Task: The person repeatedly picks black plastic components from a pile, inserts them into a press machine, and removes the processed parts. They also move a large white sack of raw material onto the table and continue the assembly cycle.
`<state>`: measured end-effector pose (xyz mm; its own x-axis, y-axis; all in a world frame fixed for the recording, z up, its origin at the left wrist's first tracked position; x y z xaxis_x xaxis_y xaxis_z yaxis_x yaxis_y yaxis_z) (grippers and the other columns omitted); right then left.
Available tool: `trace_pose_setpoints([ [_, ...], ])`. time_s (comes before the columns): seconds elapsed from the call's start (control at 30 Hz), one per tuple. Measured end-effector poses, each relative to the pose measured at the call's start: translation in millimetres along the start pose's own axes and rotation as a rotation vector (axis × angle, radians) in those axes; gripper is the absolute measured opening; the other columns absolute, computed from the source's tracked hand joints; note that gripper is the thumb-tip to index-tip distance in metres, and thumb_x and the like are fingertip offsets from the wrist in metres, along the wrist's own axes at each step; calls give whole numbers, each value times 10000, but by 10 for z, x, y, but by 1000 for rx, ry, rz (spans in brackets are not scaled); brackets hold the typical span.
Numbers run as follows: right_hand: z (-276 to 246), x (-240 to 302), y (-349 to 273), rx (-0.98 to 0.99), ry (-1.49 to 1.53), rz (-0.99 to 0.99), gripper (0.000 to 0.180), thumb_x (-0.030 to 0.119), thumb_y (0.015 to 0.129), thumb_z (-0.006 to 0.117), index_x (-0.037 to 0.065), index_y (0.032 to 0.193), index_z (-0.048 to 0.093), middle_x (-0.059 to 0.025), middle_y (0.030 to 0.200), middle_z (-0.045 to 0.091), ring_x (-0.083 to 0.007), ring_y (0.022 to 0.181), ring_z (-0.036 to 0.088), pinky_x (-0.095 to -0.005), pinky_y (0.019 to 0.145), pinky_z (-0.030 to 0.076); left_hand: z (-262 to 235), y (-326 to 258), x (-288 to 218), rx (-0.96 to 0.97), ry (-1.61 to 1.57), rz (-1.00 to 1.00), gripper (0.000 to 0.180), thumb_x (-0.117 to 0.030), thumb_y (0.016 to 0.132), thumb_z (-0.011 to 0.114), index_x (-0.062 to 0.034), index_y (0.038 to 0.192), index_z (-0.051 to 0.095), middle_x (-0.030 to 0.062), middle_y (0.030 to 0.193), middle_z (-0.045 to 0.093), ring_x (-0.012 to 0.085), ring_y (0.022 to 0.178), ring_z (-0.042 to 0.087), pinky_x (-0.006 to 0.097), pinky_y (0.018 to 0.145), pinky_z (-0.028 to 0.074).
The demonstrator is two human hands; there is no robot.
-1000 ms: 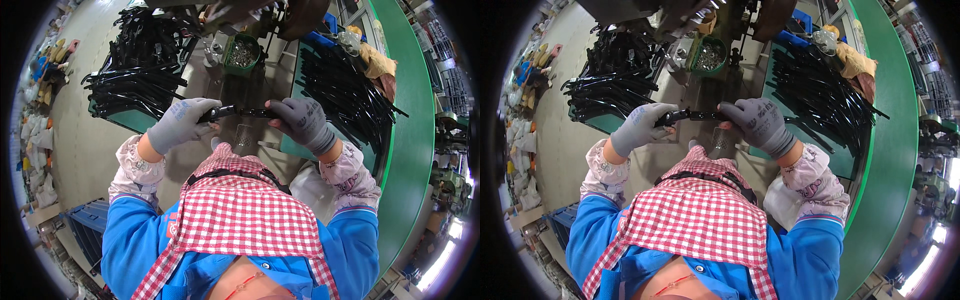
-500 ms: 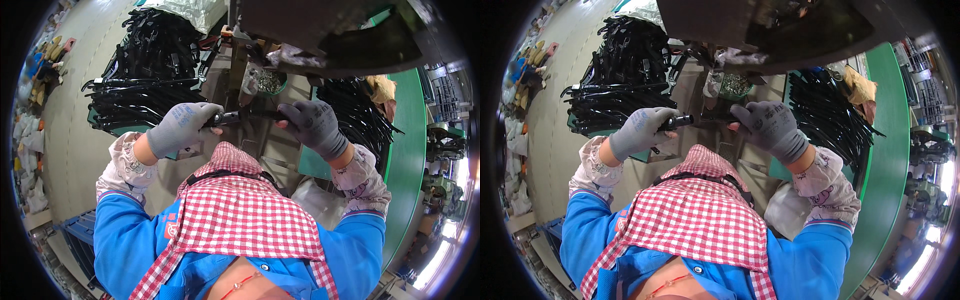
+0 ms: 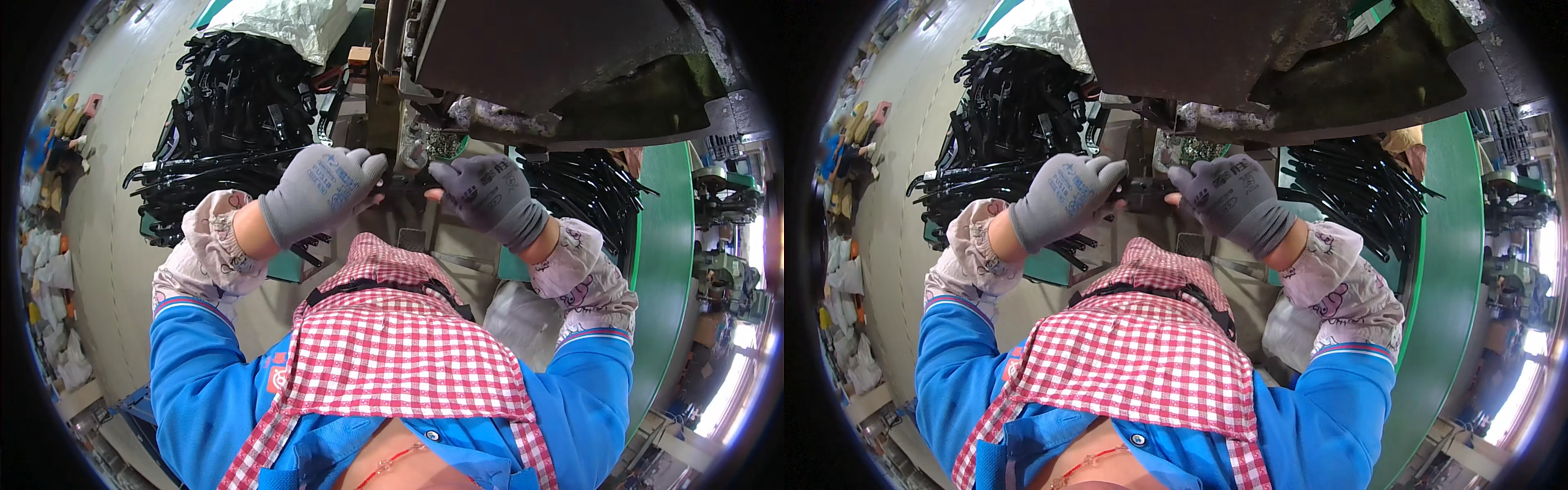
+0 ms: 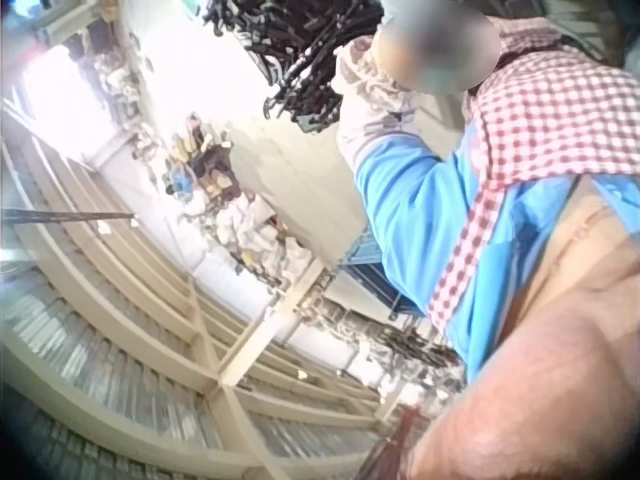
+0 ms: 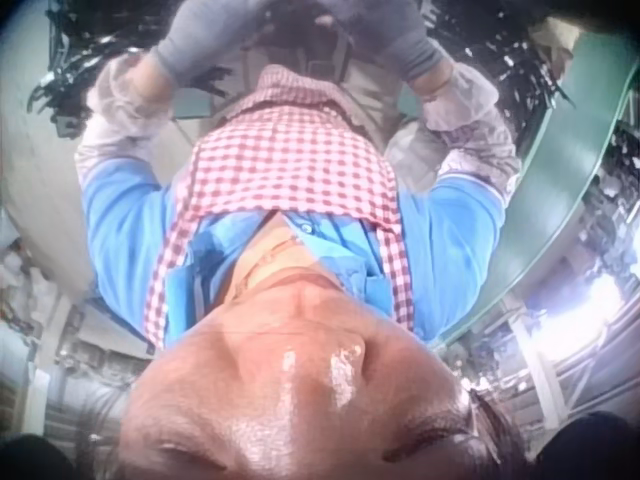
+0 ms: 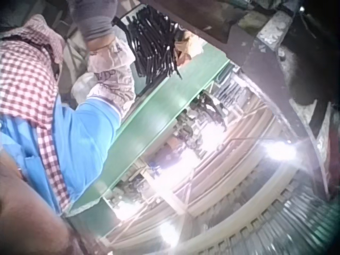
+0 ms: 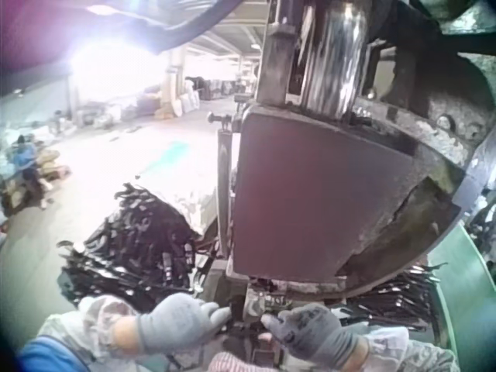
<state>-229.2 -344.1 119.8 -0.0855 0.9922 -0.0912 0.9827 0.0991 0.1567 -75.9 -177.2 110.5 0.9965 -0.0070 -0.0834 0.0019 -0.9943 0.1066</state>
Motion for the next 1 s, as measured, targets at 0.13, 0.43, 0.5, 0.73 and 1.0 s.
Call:
trace_pose_setpoints([
  [0.13,-55,-167,31,-205,9,20,371,435,903,643,140,1128,642,-39,846,669,-246,755,668,-389,646,512,-142,247,120,-93,33,41,443,-300,822,712,-58,1163,565,80,930,624,280,757,653,384,613,509],
  [0.43,410,-530,67,73,189,195,459,451,966,560,119,1283,576,-179,1029,665,-359,980,654,-479,835,499,-20,557,366,-131,94,164,375,-356,874,678,-103,1127,566,50,925,652,255,793,688,366,649,530],
  [0.5,277,-480,205,459,463,365,477,486,978,517,105,1259,580,-205,962,666,-380,943,662,-474,814,504,-36,666,480,86,-70,217,392,-358,888,669,-71,1128,555,95,942,664,305,829,684,407,691,531],
  [0.73,202,-332,136,81,132,229,463,514,1006,429,67,1037,546,-180,861,679,-429,816,652,-502,704,518,-63,820,495,399,-119,159,354,-235,912,644,-9,1156,525,196,939,664,393,936,662,473,773,518],
  [1.0,386,-490,-81,471,1195,449,500,510,987,528,42,1150,598,-102,925,681,-212,811,676,-355,733,545,-6,644,245,-160,48,3,469,-147,759,721,-51,1190,561,157,1322,517,378,1254,450,554,1059,360],
])
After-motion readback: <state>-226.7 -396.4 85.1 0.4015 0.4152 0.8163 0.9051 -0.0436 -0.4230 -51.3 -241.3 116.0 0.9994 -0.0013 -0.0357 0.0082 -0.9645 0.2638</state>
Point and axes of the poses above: each hand's wrist, its own y-axis towards the middle knuckle, its own z-axis out of the palm, x = y × z, the point moved 3 cm from there along y, towards the middle knuckle
